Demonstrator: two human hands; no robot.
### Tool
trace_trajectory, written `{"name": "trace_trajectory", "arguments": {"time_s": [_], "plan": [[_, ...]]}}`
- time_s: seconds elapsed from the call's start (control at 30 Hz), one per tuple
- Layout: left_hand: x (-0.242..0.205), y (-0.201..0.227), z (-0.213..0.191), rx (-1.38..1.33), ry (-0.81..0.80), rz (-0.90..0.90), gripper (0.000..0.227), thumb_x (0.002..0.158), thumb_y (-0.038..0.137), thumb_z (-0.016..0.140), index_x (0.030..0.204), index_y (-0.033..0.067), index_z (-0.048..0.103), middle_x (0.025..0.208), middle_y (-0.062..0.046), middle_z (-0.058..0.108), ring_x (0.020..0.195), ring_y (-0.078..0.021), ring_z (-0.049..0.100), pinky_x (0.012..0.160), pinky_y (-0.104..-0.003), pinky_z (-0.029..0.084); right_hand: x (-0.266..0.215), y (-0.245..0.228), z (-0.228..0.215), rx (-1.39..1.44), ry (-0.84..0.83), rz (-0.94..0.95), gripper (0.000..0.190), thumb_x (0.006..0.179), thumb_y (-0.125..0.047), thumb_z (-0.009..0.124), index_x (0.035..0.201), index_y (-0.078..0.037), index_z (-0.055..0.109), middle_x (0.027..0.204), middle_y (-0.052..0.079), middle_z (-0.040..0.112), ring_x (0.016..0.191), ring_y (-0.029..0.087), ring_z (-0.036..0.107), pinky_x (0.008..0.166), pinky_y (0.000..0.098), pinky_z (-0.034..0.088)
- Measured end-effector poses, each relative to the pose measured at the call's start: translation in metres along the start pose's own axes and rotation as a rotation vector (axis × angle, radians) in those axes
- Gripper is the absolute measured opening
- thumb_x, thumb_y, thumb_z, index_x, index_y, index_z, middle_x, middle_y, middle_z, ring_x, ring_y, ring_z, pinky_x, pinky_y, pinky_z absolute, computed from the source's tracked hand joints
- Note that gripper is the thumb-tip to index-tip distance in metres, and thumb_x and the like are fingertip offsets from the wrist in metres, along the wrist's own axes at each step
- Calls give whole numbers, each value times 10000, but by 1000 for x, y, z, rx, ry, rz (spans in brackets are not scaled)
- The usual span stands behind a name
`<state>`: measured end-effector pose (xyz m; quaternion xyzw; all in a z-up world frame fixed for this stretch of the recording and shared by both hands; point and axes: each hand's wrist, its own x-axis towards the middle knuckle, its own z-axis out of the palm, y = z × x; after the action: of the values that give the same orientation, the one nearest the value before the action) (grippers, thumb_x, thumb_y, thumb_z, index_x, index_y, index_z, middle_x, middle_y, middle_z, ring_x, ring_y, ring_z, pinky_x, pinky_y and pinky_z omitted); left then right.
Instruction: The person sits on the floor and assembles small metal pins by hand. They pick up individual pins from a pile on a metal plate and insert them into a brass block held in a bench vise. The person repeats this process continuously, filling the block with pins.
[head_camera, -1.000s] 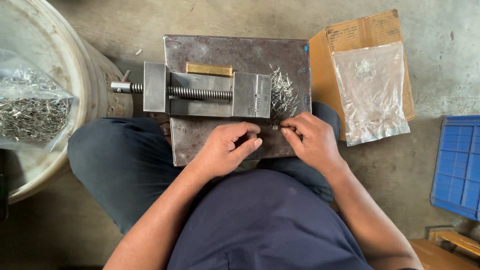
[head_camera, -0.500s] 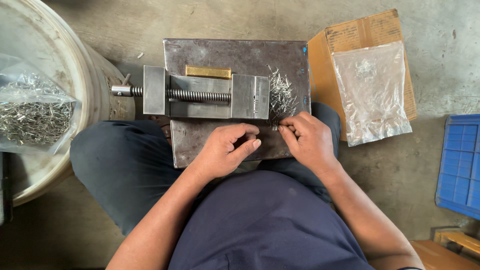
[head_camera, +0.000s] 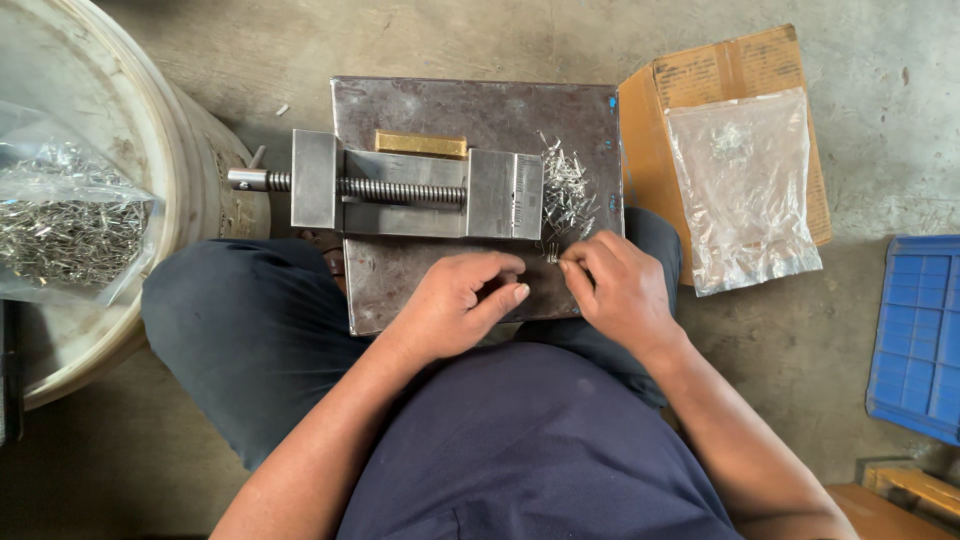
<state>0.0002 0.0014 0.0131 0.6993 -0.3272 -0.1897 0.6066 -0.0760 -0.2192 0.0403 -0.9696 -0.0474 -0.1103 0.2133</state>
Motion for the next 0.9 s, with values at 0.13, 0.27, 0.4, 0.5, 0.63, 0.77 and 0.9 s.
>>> {"name": "trace_trajectory", "arguments": {"time_s": [0.13,0.27,0.4,0.5,0.63,0.77,0.9], "plan": [[1,3,4,64,32,26,260,944,279,718,1030,34,711,844,-158,709,724,-316,697,635,-375,530,-2,-13,-8,21,16,-103,72,866,-69,754,904,-54,694,855,69,641,765,253,655,664,370,521],[1,4,7,157,-18,28,248,959,315,688,950,69,717,778,-148,689,721,-361,673,627,-431,512,-2,-28,-7,11,22,-188,91,843,-54,751,901,-59,681,873,66,656,785,257,664,683,374,533],[2,-2,5,187,-46,45,248,994,288,639,890,69,691,778,-140,684,740,-364,667,640,-455,497,0,-33,1,65,78,-195,94,867,-47,742,917,-48,662,892,73,668,807,258,675,699,367,539],[0,-4,2,135,-31,50,224,990,265,627,924,60,685,793,-144,683,746,-364,664,639,-445,502,-2,-35,5,221,79,-58,83,914,-70,750,951,-44,681,913,85,676,790,216,677,686,311,528],[-2,-6,0,65,-25,40,207,991,245,625,933,52,673,800,-140,681,744,-352,668,640,-426,511,-6,-30,11,484,7,206,99,938,-104,735,976,-22,696,878,29,673,722,106,608,671,251,508],[-3,-8,-1,31,-33,44,193,993,228,638,936,47,676,798,-129,685,738,-329,677,644,-408,515,-11,-21,17,713,-82,344,116,958,-110,731,1004,-9,700,854,-12,652,727,39,555,645,222,478],[-4,-8,-1,-57,-9,36,170,985,216,647,990,52,693,822,-118,700,730,-288,691,651,-375,529,-11,-17,19,944,-153,481,119,958,-93,697,1044,-11,694,832,-25,664,718,22,589,626,209,502]]}}
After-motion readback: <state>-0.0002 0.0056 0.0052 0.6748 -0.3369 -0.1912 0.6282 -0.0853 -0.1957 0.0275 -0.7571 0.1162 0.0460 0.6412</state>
